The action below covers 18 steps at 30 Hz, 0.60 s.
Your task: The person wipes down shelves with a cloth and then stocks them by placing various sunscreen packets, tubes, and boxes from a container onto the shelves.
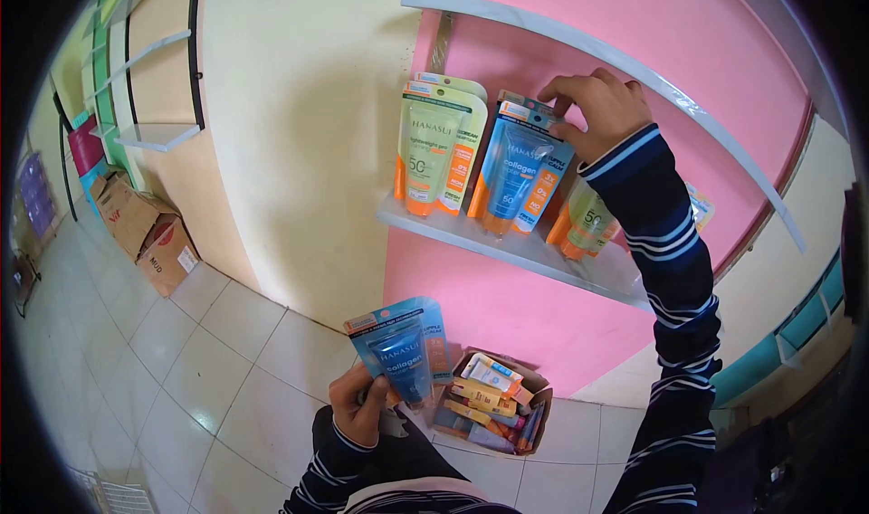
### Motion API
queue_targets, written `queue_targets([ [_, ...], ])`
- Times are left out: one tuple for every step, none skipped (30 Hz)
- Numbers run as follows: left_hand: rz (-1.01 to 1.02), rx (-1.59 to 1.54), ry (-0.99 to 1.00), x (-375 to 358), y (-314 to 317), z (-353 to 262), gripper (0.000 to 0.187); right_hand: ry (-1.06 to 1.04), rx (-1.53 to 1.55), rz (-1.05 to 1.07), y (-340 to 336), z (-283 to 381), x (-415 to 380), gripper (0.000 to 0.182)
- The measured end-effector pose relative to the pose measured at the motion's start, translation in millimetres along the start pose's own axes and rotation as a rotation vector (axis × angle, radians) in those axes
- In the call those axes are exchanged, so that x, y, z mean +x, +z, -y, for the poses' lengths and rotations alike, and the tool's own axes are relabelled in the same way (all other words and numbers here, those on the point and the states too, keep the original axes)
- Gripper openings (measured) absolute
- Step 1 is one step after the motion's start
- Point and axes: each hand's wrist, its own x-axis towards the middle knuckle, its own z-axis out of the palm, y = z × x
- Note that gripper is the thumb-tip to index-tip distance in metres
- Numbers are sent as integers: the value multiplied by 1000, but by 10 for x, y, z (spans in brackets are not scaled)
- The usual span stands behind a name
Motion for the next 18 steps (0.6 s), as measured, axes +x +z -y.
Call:
queue_targets([
  [-5, -2, -1, -1, -8, 20, 20, 59, -11, 143, 20, 6, 35, 21],
  [0, 17, 41, 1, -15, 42, 20, 46, -4, 109, 53, 4, 43, 16],
  [4, 35, 80, -7, -21, 57, 21, 40, -2, 112, 68, -4, 50, 16],
  [-2, 33, 75, -15, -22, 63, 21, 27, 28, 98, 82, -21, 58, 14],
  [-13, 27, 65, -15, -20, 66, 22, 15, 58, 85, 101, -45, 63, 11],
  [-21, 21, 55, -18, -20, 66, 22, -24, 69, 37, 137, -82, 64, 9],
  [-25, 21, 48, -24, -22, 62, 22, -27, 73, 43, 151, -79, 70, 9],
  [-19, 8, 27, -25, -27, 52, 22, -5, 41, 42, 158, -75, 74, 10],
  [-12, -5, 6, -27, -31, 48, 22, 19, 8, 41, 163, -71, 74, 10],
  [-12, -5, 2, -29, -32, 56, 22, 19, 10, 45, 166, -69, 73, 10],
  [-17, -13, 15, -32, -33, 70, 22, 15, 7, 32, 168, -66, 71, 10],
  [-22, -21, 29, -32, -30, 79, 22, 11, 4, 17, 172, -66, 68, 11],
  [-22, -20, 26, -33, -30, 75, 22, 11, 5, 20, 177, -66, 66, 11],
  [-23, -28, 20, -33, -30, 66, 22, -1, -1, 10, 183, -68, 62, 11],
  [-24, -35, 13, -29, -32, 61, 22, -12, -7, 0, 188, -70, 60, 11],
  [-24, -35, 10, -27, -33, 68, 22, -12, -7, 3, 187, -71, 52, 11],
  [-24, -22, 22, -27, -33, 79, 22, -11, -3, -3, 183, -72, 42, 12],
  [-25, -8, 34, -27, -33, 85, 21, -9, 1, -9, 178, -70, 31, 12],
])
